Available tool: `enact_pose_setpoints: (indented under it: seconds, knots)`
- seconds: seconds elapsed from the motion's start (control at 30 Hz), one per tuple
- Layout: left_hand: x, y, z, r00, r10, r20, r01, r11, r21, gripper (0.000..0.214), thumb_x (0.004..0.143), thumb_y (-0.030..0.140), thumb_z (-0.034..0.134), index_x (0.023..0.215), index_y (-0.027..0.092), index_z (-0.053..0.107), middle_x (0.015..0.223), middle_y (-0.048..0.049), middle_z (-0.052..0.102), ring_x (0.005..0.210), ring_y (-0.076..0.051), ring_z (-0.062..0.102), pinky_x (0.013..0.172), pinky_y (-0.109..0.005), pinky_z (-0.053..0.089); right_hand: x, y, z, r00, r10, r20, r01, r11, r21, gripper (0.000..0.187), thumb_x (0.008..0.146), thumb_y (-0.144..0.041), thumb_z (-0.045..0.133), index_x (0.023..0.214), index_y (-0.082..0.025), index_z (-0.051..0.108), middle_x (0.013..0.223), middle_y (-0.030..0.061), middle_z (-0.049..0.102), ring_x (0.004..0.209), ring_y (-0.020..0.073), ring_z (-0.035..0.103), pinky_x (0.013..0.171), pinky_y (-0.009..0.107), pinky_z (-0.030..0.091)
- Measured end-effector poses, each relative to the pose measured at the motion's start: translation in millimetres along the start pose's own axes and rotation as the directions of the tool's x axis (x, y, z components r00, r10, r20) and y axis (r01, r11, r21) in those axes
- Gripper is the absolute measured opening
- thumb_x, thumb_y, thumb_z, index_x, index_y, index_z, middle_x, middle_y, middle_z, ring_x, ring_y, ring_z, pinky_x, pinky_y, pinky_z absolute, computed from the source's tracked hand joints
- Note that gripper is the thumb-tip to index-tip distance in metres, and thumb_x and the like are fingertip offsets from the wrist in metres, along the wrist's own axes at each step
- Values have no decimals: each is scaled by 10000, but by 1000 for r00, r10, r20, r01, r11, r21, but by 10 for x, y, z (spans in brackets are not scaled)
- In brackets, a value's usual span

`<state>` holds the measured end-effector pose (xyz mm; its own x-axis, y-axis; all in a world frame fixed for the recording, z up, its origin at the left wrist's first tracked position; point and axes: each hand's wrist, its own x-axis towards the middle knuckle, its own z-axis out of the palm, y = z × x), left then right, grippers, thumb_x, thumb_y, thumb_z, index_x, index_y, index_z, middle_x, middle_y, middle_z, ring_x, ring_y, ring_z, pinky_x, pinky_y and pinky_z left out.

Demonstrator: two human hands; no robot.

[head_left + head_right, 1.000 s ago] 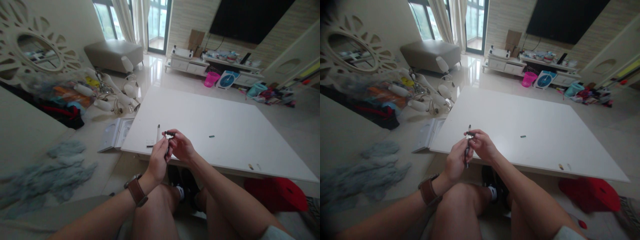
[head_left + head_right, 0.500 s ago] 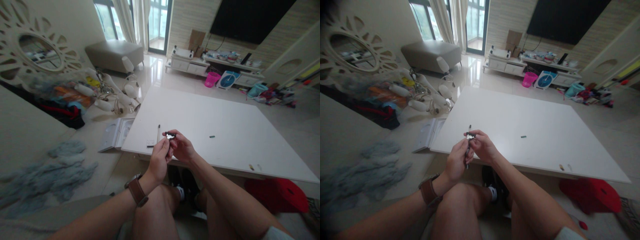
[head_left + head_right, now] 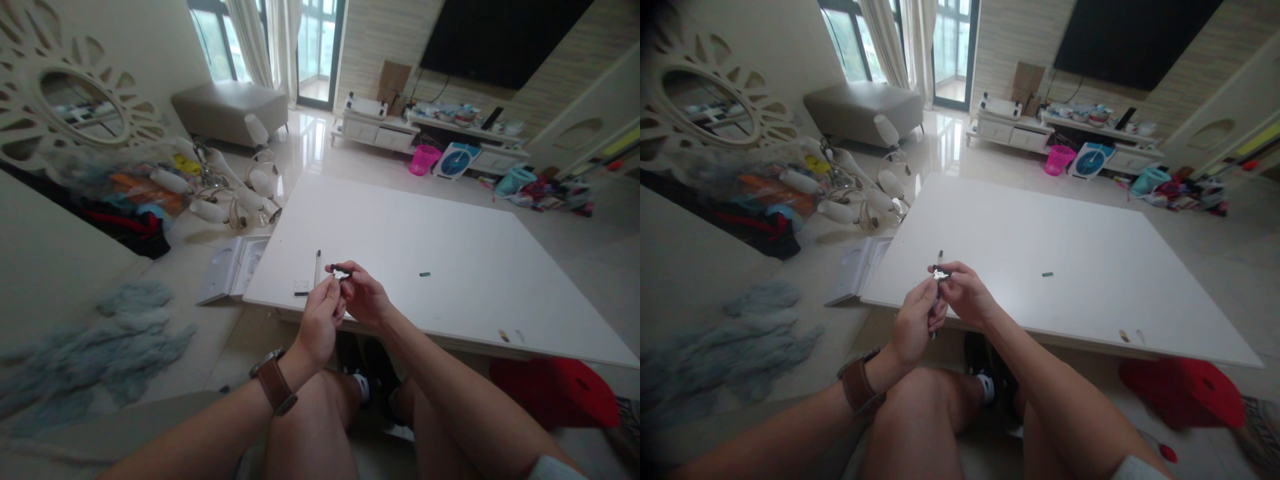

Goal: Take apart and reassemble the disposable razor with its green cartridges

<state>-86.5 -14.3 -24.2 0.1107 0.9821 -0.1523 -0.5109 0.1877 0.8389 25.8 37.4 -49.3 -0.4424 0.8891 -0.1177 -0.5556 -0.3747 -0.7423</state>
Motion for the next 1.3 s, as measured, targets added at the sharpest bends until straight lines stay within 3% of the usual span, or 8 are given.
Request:
enact_pose_setpoints:
  seconds: [0.23, 0.4, 0.6, 0.77, 0.97, 1.17, 1.3]
  knots:
    - [-3, 12, 3, 1000, 1, 21, -1, 1000, 9, 445, 831, 591, 640, 719, 180, 509, 555, 64, 343, 456, -60, 256, 403, -194, 171, -12, -8, 6, 1000, -3, -4, 3, 1000, -4, 186, 677, -310, 724, 847, -235, 719, 556, -45, 585, 502, 117, 447, 525, 249, 470]
    - [-14, 17, 3, 999, -31, 23, 31, 999, -22, 423, 820, 569, 638, 730, 189, 477, 570, 68, 342, 466, -57, 252, 416, -189, 172, -13, 3, -19, 998, 11, 56, -8, 999, -40, 241, 726, -357, 702, 938, -243, 689, 557, -53, 589, 500, 142, 535, 529, 276, 505]
    - [-18, 6, -21, 996, -43, 75, 45, 999, -21, 209, 841, 374, 567, 776, 191, 492, 604, 65, 348, 479, -62, 243, 425, -189, 170, -6, 6, -24, 999, -6, 51, 7, 1000, -27, 241, 705, -346, 722, 910, -225, 680, 599, -43, 630, 498, 128, 528, 504, 255, 499]
    - [-8, -21, -41, 995, -21, 98, 22, 1000, -9, 165, 874, 324, 508, 789, 183, 518, 611, 56, 352, 491, -71, 251, 426, -194, 171, -17, -1, -12, 998, 10, 67, -11, 1000, 13, 232, 720, -344, 714, 924, -233, 702, 524, -73, 546, 455, 128, 502, 461, 255, 484]
    - [-12, -12, -22, 996, -7, 84, 9, 1000, -25, 243, 877, 401, 575, 787, 180, 526, 611, 56, 359, 480, -64, 250, 416, -197, 160, -9, -9, 7, 1000, -13, 24, 12, 998, 69, 232, 673, -316, 764, 871, -196, 742, 560, -65, 572, 471, 83, 423, 515, 211, 479]
    - [-16, 9, 3, 997, 8, 74, -8, 1000, -1, 338, 850, 473, 634, 754, 182, 492, 587, 62, 346, 471, -59, 251, 409, -190, 166, -3, 0, -21, 1000, 6, -4, -5, 998, 61, 210, 671, -327, 755, 841, -203, 751, 648, -27, 631, 565, 107, 478, 584, 225, 479]
    - [-8, -44, -24, 995, 24, 94, -27, 999, 33, 352, 870, 510, 620, 831, 172, 534, 575, 84, 304, 460, -59, 215, 404, -192, 161, 2, 7, -43, 999, 17, 43, -21, 996, 89, 263, 681, -352, 767, 876, -176, 758, 552, -52, 532, 573, 109, 494, 633, 229, 480]
